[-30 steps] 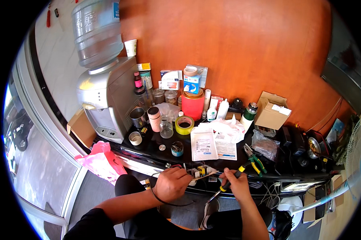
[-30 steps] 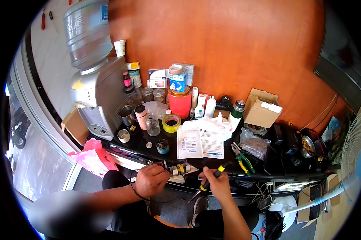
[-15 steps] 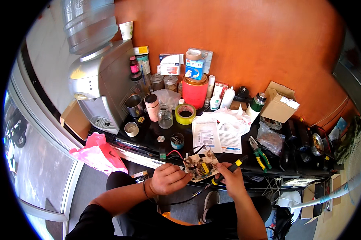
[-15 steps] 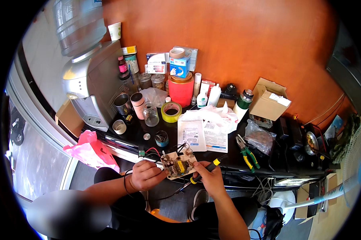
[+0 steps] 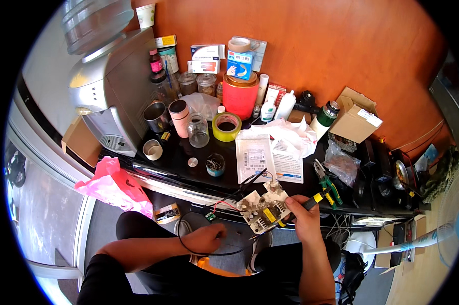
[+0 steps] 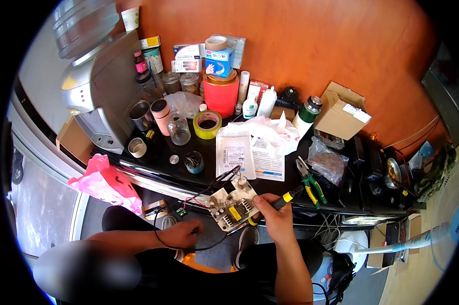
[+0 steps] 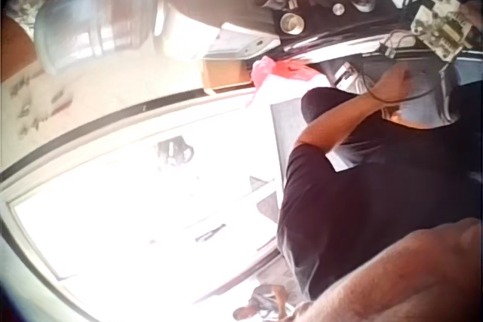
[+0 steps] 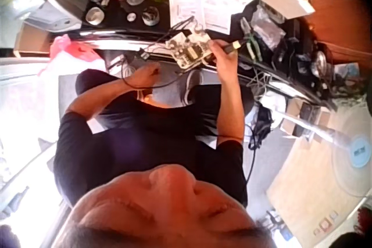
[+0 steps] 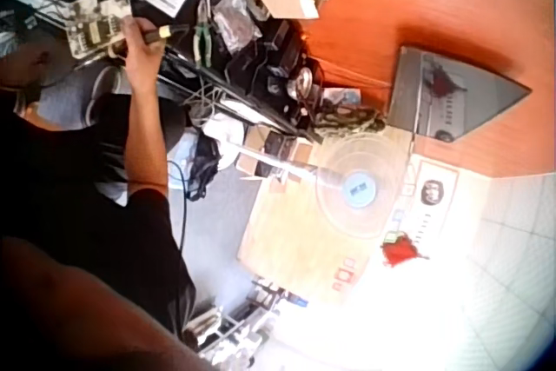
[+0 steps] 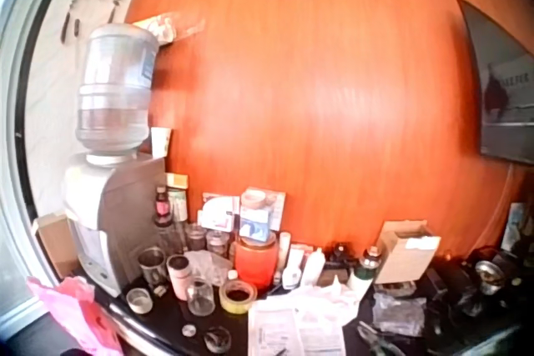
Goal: The person handles a circuit board, uses a soldering iron to work on the components, and uses pliers to manipulate small wires.
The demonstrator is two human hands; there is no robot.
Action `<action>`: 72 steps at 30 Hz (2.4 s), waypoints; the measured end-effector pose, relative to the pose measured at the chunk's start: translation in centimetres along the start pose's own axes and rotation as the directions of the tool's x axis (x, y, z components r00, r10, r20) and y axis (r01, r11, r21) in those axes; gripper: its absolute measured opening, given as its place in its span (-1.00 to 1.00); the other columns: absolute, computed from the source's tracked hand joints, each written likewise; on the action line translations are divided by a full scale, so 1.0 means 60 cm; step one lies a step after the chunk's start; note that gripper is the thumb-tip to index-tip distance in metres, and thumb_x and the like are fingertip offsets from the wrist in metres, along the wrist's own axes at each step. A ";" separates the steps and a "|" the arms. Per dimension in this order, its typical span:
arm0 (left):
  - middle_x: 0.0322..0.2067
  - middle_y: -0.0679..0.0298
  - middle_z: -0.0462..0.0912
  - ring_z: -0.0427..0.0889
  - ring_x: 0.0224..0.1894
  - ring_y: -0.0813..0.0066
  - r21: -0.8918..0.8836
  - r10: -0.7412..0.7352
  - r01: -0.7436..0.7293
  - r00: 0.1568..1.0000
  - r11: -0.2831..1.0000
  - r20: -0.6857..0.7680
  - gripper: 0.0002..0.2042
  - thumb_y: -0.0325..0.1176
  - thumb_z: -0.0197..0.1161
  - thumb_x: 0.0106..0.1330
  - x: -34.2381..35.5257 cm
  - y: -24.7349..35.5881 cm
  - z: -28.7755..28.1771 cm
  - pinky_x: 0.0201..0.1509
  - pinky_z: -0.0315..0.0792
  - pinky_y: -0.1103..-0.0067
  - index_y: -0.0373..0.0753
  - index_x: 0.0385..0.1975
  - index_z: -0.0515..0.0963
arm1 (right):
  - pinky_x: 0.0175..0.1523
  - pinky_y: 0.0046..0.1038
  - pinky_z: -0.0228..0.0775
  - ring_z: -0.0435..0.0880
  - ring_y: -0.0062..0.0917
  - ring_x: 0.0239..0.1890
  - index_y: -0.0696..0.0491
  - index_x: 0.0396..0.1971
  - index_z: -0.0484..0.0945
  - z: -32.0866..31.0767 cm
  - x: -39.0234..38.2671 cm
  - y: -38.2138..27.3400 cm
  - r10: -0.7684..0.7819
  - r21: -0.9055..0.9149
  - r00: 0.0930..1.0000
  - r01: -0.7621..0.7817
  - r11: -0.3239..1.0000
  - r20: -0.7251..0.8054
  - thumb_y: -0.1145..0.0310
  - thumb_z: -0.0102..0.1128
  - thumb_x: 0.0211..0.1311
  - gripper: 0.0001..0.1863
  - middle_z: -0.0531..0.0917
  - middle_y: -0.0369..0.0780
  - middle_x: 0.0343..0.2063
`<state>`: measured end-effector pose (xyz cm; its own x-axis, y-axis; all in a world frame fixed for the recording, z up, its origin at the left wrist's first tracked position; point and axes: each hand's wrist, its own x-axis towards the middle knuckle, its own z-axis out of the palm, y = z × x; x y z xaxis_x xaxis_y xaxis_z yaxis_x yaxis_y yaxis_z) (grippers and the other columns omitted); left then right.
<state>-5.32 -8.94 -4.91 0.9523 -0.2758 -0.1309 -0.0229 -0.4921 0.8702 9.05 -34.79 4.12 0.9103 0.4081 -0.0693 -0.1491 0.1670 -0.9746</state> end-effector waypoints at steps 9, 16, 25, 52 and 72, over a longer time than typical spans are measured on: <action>-0.22 -0.04 0.66 0.64 -0.09 -0.04 0.655 -0.510 0.300 0.847 0.694 0.152 -0.64 -0.53 0.27 0.04 -0.060 -0.093 -0.159 -0.01 0.49 0.23 -0.25 -0.08 0.55 | -0.43 -0.62 0.39 0.58 -0.69 -0.56 0.20 -0.44 0.65 -0.004 -0.018 -0.008 -0.009 -0.135 0.997 0.019 0.991 0.074 0.28 0.31 0.30 -0.74 0.61 -0.33 -0.61; -0.16 0.18 0.64 0.62 -0.16 0.50 -0.328 -0.125 0.018 0.944 0.944 -0.307 -0.73 -0.58 0.21 0.31 -0.021 0.020 -0.186 -0.12 0.50 0.56 -0.32 0.00 0.44 | -0.50 -0.64 0.14 0.37 -0.79 -0.61 0.18 -0.52 0.64 0.017 -0.026 -0.006 -0.023 -0.276 0.996 0.045 0.960 0.082 0.24 0.31 0.30 -0.68 0.49 -0.44 -0.71; -0.09 0.32 0.57 0.51 -0.11 0.68 -0.684 -0.083 0.020 0.995 0.729 -0.060 -0.60 -0.55 0.15 0.40 0.017 0.107 -0.095 -0.05 0.43 0.67 -0.27 0.20 0.29 | -0.47 -0.62 0.23 0.44 -0.77 -0.58 0.18 -0.52 0.64 0.048 -0.013 -0.003 0.082 -0.382 0.975 0.004 0.924 0.206 0.13 0.31 0.30 -0.62 0.54 -0.39 -0.70; -0.28 0.43 0.50 0.49 -0.24 0.79 -0.640 -0.177 -0.160 0.885 0.751 -0.430 -0.75 -0.65 0.30 0.26 0.049 0.078 -0.097 -0.19 0.40 0.78 -0.22 -0.20 0.39 | -0.45 -0.62 0.35 0.55 -0.71 -0.57 0.21 -0.17 0.68 0.049 -0.023 0.025 0.208 -0.352 0.958 -0.129 0.927 0.195 0.13 0.27 0.33 -0.61 0.57 -0.37 -0.63; -0.29 0.44 0.50 0.47 -0.23 0.78 -0.669 -0.159 -0.309 0.825 0.676 -0.542 -0.74 -0.64 0.31 0.25 0.051 0.086 -0.096 -0.18 0.39 0.79 -0.21 -0.20 0.40 | -0.39 -0.61 0.44 0.58 -0.68 -0.51 0.26 -0.22 0.63 0.078 -0.040 0.073 0.096 -0.302 0.979 -0.037 0.953 0.182 0.38 0.31 0.29 -0.77 0.64 -0.29 -0.52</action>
<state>-0.78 -7.55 1.92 0.9545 0.2980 0.0110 -0.1059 0.3043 0.9467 4.37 -30.83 0.99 0.8060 0.5791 -0.1224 -0.0590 -0.1272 -0.9901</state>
